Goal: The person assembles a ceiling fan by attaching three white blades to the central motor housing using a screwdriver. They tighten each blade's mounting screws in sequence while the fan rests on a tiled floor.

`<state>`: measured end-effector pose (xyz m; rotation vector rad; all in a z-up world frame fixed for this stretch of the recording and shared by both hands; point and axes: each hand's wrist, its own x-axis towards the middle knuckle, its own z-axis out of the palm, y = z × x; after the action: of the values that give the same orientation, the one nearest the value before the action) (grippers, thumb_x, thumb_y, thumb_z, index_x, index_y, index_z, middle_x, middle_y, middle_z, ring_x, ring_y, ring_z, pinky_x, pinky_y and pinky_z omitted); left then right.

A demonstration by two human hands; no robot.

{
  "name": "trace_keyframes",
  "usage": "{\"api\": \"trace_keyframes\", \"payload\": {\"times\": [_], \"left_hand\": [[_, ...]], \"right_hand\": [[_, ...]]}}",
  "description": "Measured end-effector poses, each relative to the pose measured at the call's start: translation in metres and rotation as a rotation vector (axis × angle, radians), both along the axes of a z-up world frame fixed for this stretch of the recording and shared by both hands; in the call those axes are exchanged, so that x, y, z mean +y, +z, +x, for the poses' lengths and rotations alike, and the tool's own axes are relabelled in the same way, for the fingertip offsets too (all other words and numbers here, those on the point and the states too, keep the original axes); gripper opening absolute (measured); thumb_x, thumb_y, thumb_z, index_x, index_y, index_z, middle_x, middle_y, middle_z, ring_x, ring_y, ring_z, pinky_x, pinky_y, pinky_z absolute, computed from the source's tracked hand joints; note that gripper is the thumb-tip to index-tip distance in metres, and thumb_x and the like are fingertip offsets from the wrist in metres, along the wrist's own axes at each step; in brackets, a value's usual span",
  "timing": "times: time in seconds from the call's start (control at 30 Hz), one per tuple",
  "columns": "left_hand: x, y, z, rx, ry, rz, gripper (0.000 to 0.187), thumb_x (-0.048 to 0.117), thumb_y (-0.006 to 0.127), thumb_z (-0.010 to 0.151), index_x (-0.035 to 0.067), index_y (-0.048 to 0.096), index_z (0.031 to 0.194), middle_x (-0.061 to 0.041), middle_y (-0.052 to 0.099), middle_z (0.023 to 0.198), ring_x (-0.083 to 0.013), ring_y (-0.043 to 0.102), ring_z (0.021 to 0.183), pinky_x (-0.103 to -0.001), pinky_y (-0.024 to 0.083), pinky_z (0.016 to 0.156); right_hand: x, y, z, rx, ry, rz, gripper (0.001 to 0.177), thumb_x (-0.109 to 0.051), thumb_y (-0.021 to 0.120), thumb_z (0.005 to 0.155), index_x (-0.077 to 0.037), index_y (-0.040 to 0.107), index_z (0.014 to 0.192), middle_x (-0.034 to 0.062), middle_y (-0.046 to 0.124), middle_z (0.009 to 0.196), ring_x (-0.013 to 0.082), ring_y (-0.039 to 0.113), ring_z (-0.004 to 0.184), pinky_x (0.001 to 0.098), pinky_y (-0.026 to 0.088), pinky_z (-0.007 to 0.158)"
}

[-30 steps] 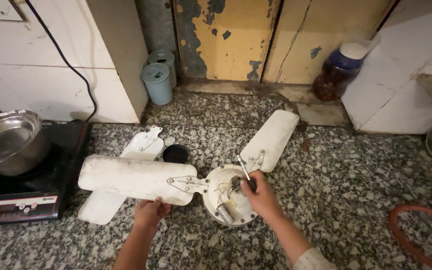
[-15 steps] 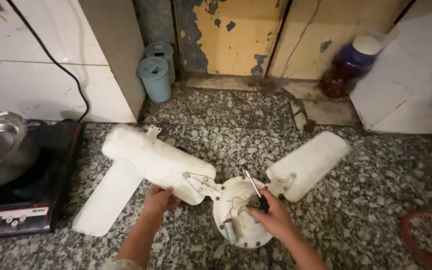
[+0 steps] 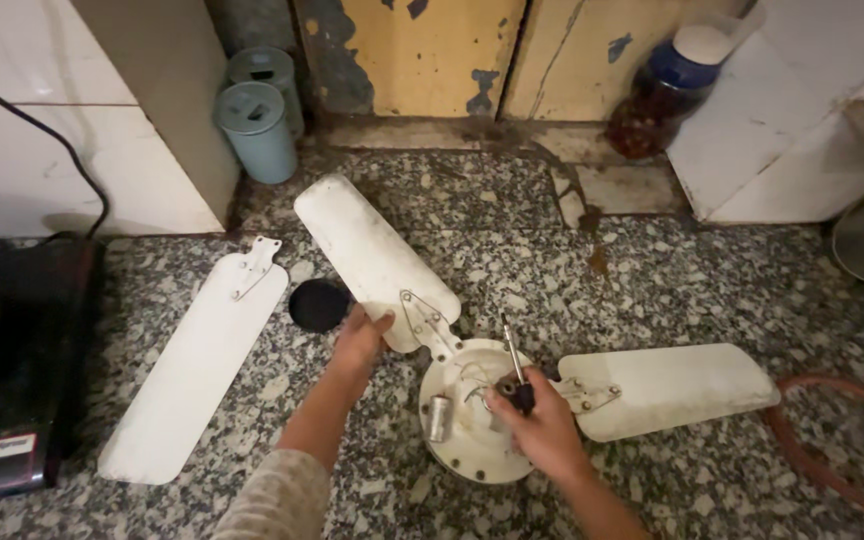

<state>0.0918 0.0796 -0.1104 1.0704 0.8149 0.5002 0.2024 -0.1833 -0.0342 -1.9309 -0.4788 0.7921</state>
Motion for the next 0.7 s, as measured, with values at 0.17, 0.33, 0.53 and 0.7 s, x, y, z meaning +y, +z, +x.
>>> {"api": "trace_keyframes", "payload": {"times": [0.17, 0.33, 0.53, 0.7], "left_hand": [[-0.01, 0.004, -0.003, 0.1, -0.189, -0.102, 0.056, 0.03, 0.058, 0.096, 0.009, 0.05, 0.147, -0.009, 0.061, 0.143, -0.0216, 0.052, 0.132, -0.039, 0.036, 0.109], [-0.021, -0.009, 0.014, 0.148, -0.22, 0.174, 0.069, 0.042, 0.063, 0.093, 0.0, 0.055, 0.147, -0.017, 0.066, 0.144, -0.0269, 0.06, 0.131, -0.038, 0.043, 0.112], [-0.057, -0.002, -0.023, 0.324, -0.078, 0.09, 0.071, 0.044, 0.069, 0.1, 0.003, 0.045, 0.154, -0.017, 0.061, 0.137, -0.0252, 0.061, 0.12, -0.036, 0.047, 0.098], [-0.083, -0.024, -0.039, 0.231, -0.098, -0.172, 0.073, 0.028, 0.072, 0.091, 0.006, 0.039, 0.152, -0.026, 0.07, 0.117, -0.0284, 0.072, 0.077, -0.034, 0.058, 0.059]], "right_hand": [[0.018, 0.007, -0.021, 0.101, -0.138, -0.017, 0.036, -0.029, 0.078, 0.086, -0.006, 0.056, 0.103, 0.0063, 0.067, 0.069, 0.0132, 0.06, 0.047, 0.0312, 0.049, 0.041], [0.037, 0.01, -0.03, 0.133, -0.188, 0.071, 0.036, -0.029, 0.076, 0.088, -0.006, 0.054, 0.103, 0.0086, 0.068, 0.075, 0.0159, 0.067, 0.05, 0.0316, 0.049, 0.039], [0.066, 0.0, -0.033, 0.121, -0.264, 0.241, 0.034, -0.024, 0.073, 0.09, -0.006, 0.05, 0.107, 0.0082, 0.07, 0.083, 0.017, 0.07, 0.054, 0.0312, 0.051, 0.04], [0.09, -0.008, -0.026, 0.204, -0.35, 0.3, 0.035, -0.023, 0.074, 0.091, -0.005, 0.051, 0.111, 0.0109, 0.07, 0.086, 0.0181, 0.071, 0.056, 0.0309, 0.054, 0.043]]}}
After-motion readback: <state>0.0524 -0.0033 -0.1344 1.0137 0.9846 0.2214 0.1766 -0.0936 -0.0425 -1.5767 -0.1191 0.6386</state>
